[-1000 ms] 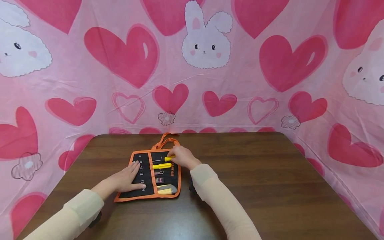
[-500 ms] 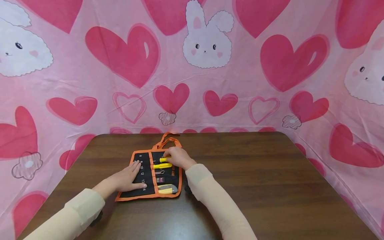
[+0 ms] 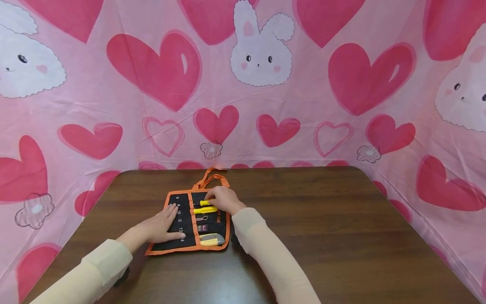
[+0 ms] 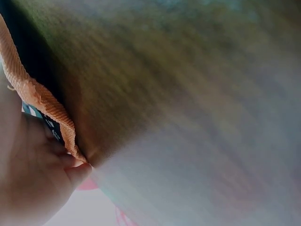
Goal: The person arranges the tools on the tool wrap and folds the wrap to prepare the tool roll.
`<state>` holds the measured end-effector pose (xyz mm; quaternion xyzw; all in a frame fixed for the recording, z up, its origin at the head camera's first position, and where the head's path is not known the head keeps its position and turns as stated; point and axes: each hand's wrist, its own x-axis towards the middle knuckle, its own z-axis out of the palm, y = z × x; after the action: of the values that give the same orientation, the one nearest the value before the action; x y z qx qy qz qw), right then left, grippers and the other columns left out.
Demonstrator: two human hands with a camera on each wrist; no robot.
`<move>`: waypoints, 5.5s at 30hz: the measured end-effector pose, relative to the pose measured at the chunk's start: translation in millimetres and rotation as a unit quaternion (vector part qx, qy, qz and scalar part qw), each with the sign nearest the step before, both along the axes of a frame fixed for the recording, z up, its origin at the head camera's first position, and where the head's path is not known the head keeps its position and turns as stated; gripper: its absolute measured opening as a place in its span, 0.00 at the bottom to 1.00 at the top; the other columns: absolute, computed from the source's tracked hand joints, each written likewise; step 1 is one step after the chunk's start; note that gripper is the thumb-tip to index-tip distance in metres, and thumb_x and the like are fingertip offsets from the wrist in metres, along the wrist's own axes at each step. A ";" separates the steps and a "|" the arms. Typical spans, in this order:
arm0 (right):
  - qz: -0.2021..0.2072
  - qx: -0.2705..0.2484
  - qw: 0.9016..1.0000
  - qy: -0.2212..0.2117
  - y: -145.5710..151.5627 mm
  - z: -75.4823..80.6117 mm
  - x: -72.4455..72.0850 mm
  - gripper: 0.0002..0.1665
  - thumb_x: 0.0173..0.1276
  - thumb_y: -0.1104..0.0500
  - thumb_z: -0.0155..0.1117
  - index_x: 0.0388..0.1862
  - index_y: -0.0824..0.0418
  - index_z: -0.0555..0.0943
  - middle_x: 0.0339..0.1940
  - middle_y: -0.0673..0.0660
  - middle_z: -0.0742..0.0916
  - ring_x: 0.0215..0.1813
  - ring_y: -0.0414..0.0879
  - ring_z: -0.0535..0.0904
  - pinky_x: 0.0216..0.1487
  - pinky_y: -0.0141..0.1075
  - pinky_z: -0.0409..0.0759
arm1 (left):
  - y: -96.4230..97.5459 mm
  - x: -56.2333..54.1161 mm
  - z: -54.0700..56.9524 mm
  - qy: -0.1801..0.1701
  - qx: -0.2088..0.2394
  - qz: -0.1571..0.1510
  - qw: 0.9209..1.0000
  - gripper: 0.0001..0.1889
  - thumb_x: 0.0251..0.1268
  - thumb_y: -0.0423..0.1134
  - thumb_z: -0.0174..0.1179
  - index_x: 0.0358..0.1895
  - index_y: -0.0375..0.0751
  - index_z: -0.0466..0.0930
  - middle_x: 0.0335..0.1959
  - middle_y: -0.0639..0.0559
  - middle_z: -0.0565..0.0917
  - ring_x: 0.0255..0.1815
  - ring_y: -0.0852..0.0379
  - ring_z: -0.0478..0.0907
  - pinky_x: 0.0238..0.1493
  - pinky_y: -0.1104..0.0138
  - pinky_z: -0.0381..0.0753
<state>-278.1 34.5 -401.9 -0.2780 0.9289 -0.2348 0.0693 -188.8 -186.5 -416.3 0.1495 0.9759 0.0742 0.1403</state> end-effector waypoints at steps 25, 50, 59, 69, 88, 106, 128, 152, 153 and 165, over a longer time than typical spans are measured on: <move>0.001 -0.054 0.997 -0.055 2.9 -7.6 -2.4 0.04 0.62 0.61 0.63 0.36 0.57 0.82 0.33 0.48 0.82 0.32 0.43 0.74 0.37 0.32 0.76 | 1.9 0.6 0.9 -0.001 -0.002 0.006 1.000 0.56 0.49 0.72 0.52 0.69 0.28 0.51 0.70 0.33 0.51 0.69 0.37 0.48 0.64 0.47 0.54; 0.035 0.002 0.999 -0.019 -5.9 -5.7 -0.5 0.16 0.68 0.55 0.57 0.52 0.58 0.81 0.48 0.52 0.83 0.47 0.44 0.77 0.51 0.37 0.74 | 0.4 4.6 3.1 -0.001 0.008 0.000 1.000 0.55 0.50 0.71 0.53 0.68 0.26 0.51 0.70 0.32 0.50 0.69 0.36 0.47 0.64 0.47 0.54; 0.014 -0.067 0.991 -0.111 15.5 -14.1 -10.9 0.08 0.66 0.59 0.60 0.42 0.59 0.79 0.38 0.50 0.81 0.36 0.43 0.74 0.39 0.35 0.75 | 1.2 5.6 3.7 -0.001 0.008 -0.005 1.000 0.55 0.51 0.70 0.53 0.68 0.26 0.51 0.70 0.31 0.50 0.69 0.36 0.48 0.64 0.47 0.54; 0.003 -0.064 0.995 -0.082 15.0 -12.1 -12.8 0.08 0.65 0.59 0.61 0.41 0.57 0.84 0.40 0.50 0.83 0.38 0.43 0.74 0.42 0.36 0.75 | 1.6 4.6 5.9 -0.007 0.010 0.003 1.000 0.55 0.51 0.70 0.53 0.69 0.27 0.50 0.70 0.32 0.49 0.69 0.36 0.47 0.64 0.47 0.53; -0.014 -0.076 0.992 -0.098 10.2 -10.5 -7.0 0.13 0.67 0.59 0.58 0.48 0.60 0.82 0.47 0.55 0.83 0.46 0.46 0.77 0.44 0.38 0.77 | 1.1 2.2 5.1 -0.007 0.010 0.011 1.000 0.56 0.49 0.72 0.53 0.69 0.28 0.51 0.70 0.33 0.48 0.69 0.37 0.47 0.63 0.46 0.55; 0.028 -0.089 0.994 -0.061 46.3 6.0 10.4 0.21 0.65 0.57 0.62 0.55 0.63 0.77 0.44 0.55 0.82 0.44 0.46 0.77 0.47 0.40 0.77 | -16.8 11.6 10.9 -0.018 0.079 -0.012 0.997 0.50 0.51 0.69 0.55 0.71 0.37 0.53 0.72 0.40 0.50 0.70 0.38 0.44 0.60 0.41 0.55; 0.136 0.025 0.988 -0.071 71.5 -2.1 67.7 0.47 0.53 0.40 0.68 0.67 0.60 0.66 0.65 0.56 0.70 0.65 0.48 0.64 0.64 0.44 0.62 | -39.9 52.0 7.9 0.008 0.125 -0.060 0.990 0.51 0.47 0.69 0.58 0.69 0.35 0.57 0.70 0.38 0.54 0.68 0.37 0.51 0.59 0.44 0.61; 0.176 0.103 0.978 0.036 72.5 -6.1 75.7 0.22 0.60 0.53 0.66 0.52 0.60 0.81 0.57 0.57 0.78 0.58 0.47 0.74 0.56 0.39 0.72 | -45.4 60.4 8.8 -0.011 0.092 -0.080 0.992 0.32 0.63 0.36 0.56 0.69 0.37 0.57 0.70 0.36 0.52 0.64 0.41 0.61 0.56 0.49 0.67; 0.176 0.093 0.979 0.044 72.6 -6.1 75.3 0.18 0.60 0.54 0.67 0.48 0.60 0.83 0.55 0.56 0.80 0.55 0.46 0.76 0.55 0.39 0.73 | -46.0 60.5 9.2 -0.002 0.091 -0.087 0.992 0.31 0.62 0.34 0.56 0.68 0.36 0.58 0.70 0.36 0.53 0.63 0.40 0.62 0.55 0.49 0.68; 0.162 -0.018 0.987 0.002 79.1 -6.5 70.5 0.06 0.61 0.60 0.65 0.37 0.58 0.85 0.32 0.46 0.85 0.29 0.34 0.75 0.34 0.28 0.76 | -53.3 45.3 12.7 0.074 0.145 -0.128 0.978 0.15 0.61 0.33 0.58 0.51 0.32 0.79 0.57 0.33 0.72 0.51 0.41 0.75 0.47 0.52 0.75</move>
<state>-207.7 113.6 -408.4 -0.4268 0.8672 -0.2365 0.0992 -143.5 -239.8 -403.5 0.2974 0.9352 0.1851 0.0527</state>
